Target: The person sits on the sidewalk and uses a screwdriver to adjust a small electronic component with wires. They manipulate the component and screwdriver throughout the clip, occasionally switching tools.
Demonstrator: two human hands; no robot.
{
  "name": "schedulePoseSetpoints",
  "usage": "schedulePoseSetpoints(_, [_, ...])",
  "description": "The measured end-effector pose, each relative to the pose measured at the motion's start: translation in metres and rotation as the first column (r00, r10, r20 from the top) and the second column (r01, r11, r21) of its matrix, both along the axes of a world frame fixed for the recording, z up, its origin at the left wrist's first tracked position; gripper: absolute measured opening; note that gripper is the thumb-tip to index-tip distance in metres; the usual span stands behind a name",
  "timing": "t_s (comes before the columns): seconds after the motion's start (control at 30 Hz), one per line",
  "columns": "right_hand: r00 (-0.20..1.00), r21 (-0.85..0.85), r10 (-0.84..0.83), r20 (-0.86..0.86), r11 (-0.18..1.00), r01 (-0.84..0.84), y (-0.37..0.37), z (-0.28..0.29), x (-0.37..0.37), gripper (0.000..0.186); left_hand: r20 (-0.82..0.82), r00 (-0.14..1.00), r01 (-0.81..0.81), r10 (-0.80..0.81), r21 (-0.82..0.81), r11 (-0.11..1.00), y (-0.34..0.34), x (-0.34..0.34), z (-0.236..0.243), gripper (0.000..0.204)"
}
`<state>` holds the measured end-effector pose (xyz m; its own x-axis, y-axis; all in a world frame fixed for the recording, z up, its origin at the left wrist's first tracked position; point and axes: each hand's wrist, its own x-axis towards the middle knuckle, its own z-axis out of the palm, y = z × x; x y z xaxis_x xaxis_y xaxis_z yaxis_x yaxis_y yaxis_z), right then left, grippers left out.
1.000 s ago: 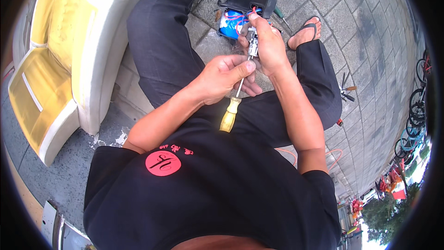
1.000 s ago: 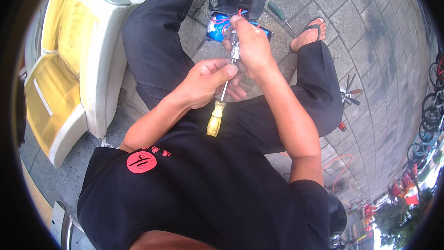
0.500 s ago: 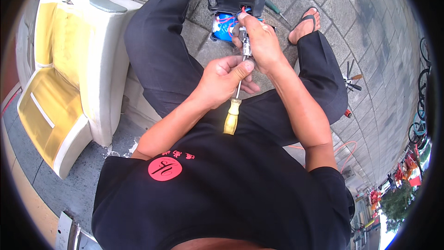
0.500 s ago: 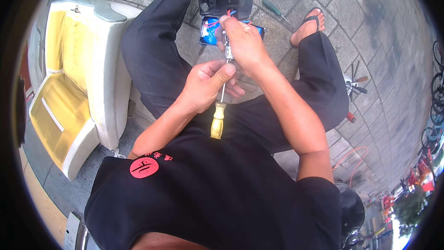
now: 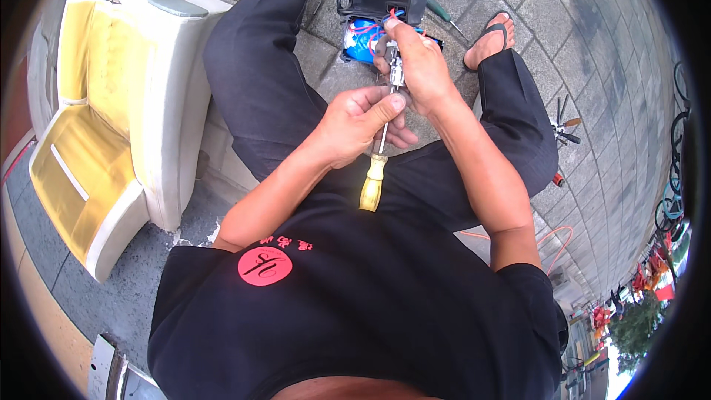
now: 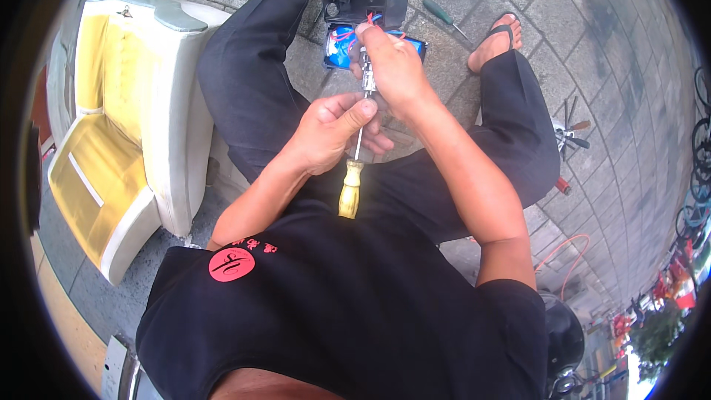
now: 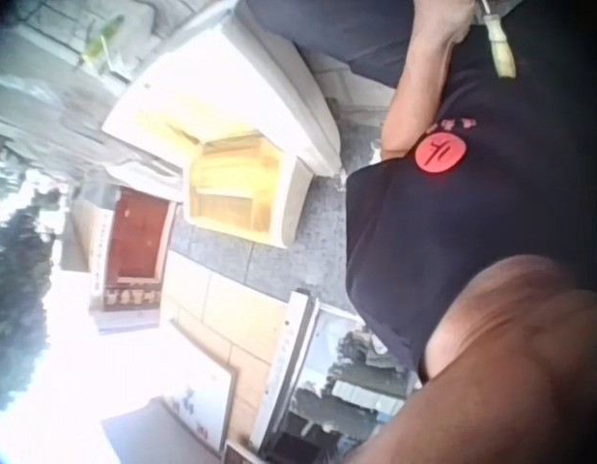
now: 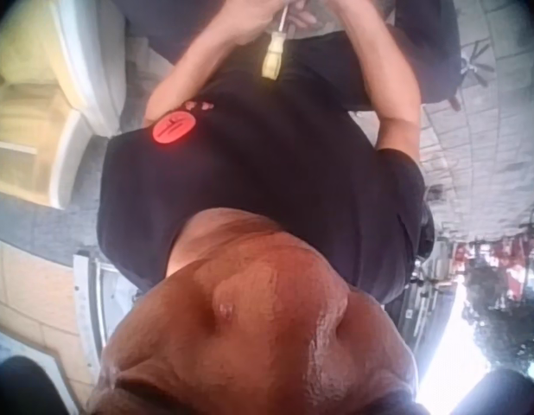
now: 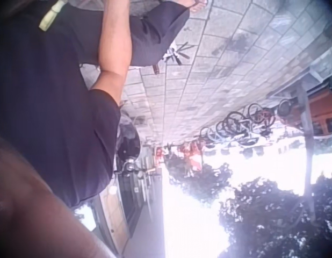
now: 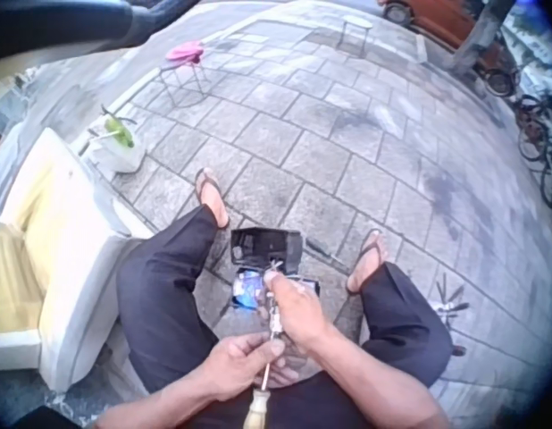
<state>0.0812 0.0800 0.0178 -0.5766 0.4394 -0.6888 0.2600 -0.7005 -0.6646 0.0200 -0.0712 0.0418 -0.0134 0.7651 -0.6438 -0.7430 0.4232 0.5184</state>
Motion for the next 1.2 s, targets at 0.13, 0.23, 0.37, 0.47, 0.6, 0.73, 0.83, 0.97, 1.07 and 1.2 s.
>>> schedulePoseSetpoints(0.13, [1.000, -0.016, 0.001, 0.005, 1.000, 0.000, 0.001, 0.003, 0.000, 0.040, 0.067, 0.997, -0.025, 0.024, 0.013, 1.000, 0.002, -0.002, 0.007, 0.035])
schedulePoseSetpoints(0.23, [1.000, 0.019, 0.023, 0.009, 1.000, -0.024, 0.002, 0.001, 0.000, 0.039, 0.049, 0.998, -0.028, 0.028, -0.001, 1.000, -0.001, 0.000, -0.002, 0.036])
schedulePoseSetpoints(0.37, [0.999, 0.022, 0.039, 0.017, 0.999, -0.039, 0.003, 0.003, 0.002, 0.038, -0.065, 0.998, 0.007, -0.009, -0.027, 1.000, -0.001, 0.003, -0.003, 0.037])
schedulePoseSetpoints(0.47, [1.000, -0.071, -0.014, 0.028, 0.997, 0.016, 0.003, 0.011, 0.000, 0.039, 0.083, 0.996, -0.035, 0.034, 0.014, 0.999, -0.001, -0.001, -0.001, 0.037])
schedulePoseSetpoints(0.6, [0.999, -0.105, 0.004, 0.032, 0.994, -0.001, 0.006, 0.010, 0.000, 0.039, 0.182, 0.979, -0.100, 0.091, 0.039, 0.994, 0.002, -0.001, 0.003, 0.037])
schedulePoseSetpoints(0.73, [0.999, 0.010, 0.042, 0.027, 0.999, -0.042, 0.003, 0.003, 0.001, 0.040, 0.084, 0.995, -0.059, 0.060, -0.014, 0.998, 0.001, 0.001, 0.000, 0.036])
schedulePoseSetpoints(0.83, [0.994, 0.135, 0.107, 0.011, 0.985, -0.107, 0.003, -0.009, 0.004, 0.042, -0.013, 1.000, -0.022, 0.021, -0.049, 0.999, 0.000, 0.004, -0.002, 0.035])
schedulePoseSetpoints(0.97, [0.997, -0.002, 0.076, 0.010, 0.997, -0.076, 0.006, 0.001, 0.004, 0.039, 0.024, 1.000, -0.013, 0.014, -0.038, 0.999, -0.001, 0.000, -0.001, 0.034])
schedulePoseSetpoints(1.07, [1.000, -0.061, 0.011, -0.016, 0.998, -0.012, 0.004, 0.007, 0.002, 0.037, 0.171, 0.981, -0.091, 0.088, 0.007, 0.996, -0.002, 0.000, -0.001, 0.033])
schedulePoseSetpoints(1.2, [0.997, -0.141, -0.042, -0.065, 0.989, 0.033, 0.006, 0.003, 0.002, 0.031, 0.218, 0.970, -0.109, 0.104, 0.010, 0.994, 0.000, 0.001, 0.002, 0.034])
